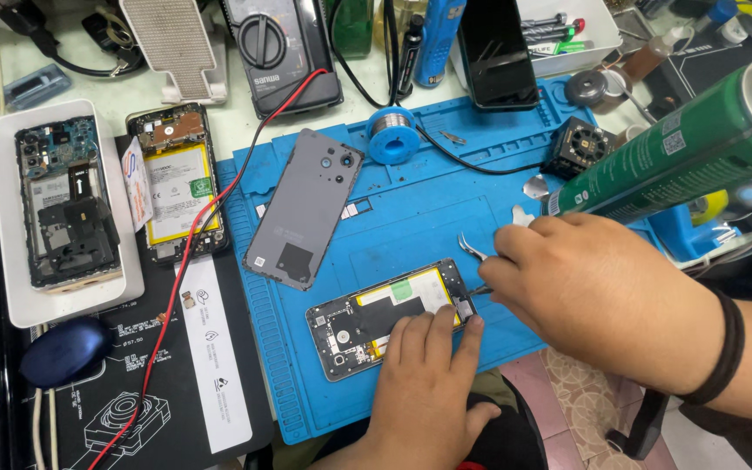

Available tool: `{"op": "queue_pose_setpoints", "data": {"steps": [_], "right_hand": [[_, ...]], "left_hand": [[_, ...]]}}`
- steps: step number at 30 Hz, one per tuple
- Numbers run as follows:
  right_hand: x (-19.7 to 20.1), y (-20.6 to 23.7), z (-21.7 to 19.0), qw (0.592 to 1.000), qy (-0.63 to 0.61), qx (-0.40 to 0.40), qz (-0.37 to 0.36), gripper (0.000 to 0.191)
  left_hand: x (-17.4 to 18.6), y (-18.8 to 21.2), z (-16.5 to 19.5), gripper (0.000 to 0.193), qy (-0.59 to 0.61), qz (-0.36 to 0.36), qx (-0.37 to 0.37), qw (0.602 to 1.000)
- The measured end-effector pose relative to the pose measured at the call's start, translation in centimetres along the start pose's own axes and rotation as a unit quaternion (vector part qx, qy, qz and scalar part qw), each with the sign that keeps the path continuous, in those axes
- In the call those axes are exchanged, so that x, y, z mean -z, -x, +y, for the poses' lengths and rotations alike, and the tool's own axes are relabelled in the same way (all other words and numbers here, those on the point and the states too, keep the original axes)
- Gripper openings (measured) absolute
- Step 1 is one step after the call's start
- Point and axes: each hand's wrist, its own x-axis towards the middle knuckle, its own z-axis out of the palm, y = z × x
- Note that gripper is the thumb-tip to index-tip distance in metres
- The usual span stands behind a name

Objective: The person uses a screwdriver to remove and reinsert screws on a disassembled smartphone placed on a blue mat. They repeatedly adjust the phone's position and handle small components while working at a cluttered electronics repair bench.

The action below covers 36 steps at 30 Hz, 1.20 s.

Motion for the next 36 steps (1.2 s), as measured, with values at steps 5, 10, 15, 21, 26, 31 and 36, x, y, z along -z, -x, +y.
{"op": "queue_pose_setpoints", "data": {"steps": [5,10,15,21,26,31,36], "right_hand": [[-0.6,0.6,-0.4,0.99,-0.029,-0.012,0.139,0.023],[-1.3,3.5,0.4,0.97,-0.168,-0.104,0.14,0.025],[-3.2,6.8,-0.1,0.906,-0.345,-0.1,0.223,0.029],[-5.9,7.8,-0.9,0.846,-0.442,-0.036,0.295,0.03],[-6.5,8.2,-1.2,0.84,-0.453,-0.046,0.296,0.028],[-7.6,8.6,-1.4,0.826,-0.463,-0.068,0.314,0.029],[-9.3,8.9,-1.2,0.814,-0.472,-0.077,0.329,0.032]], "left_hand": [[1.5,-0.2,0.1,0.091,0.034,-0.007,-0.006,0.999],[5.4,-0.1,-0.8,0.055,0.126,0.023,0.02,0.992],[8.4,-0.3,-1.2,0.033,0.141,0.11,0.022,0.984],[8.0,-0.9,-0.4,0.015,0.196,0.112,0.009,0.974],[7.5,-0.9,-0.3,0.01,0.204,0.1,0.01,0.974],[7.0,-0.9,-0.2,0.01,0.238,0.108,0.023,0.965],[6.2,-0.9,-0.5,0.014,0.287,0.105,0.065,0.95]]}}
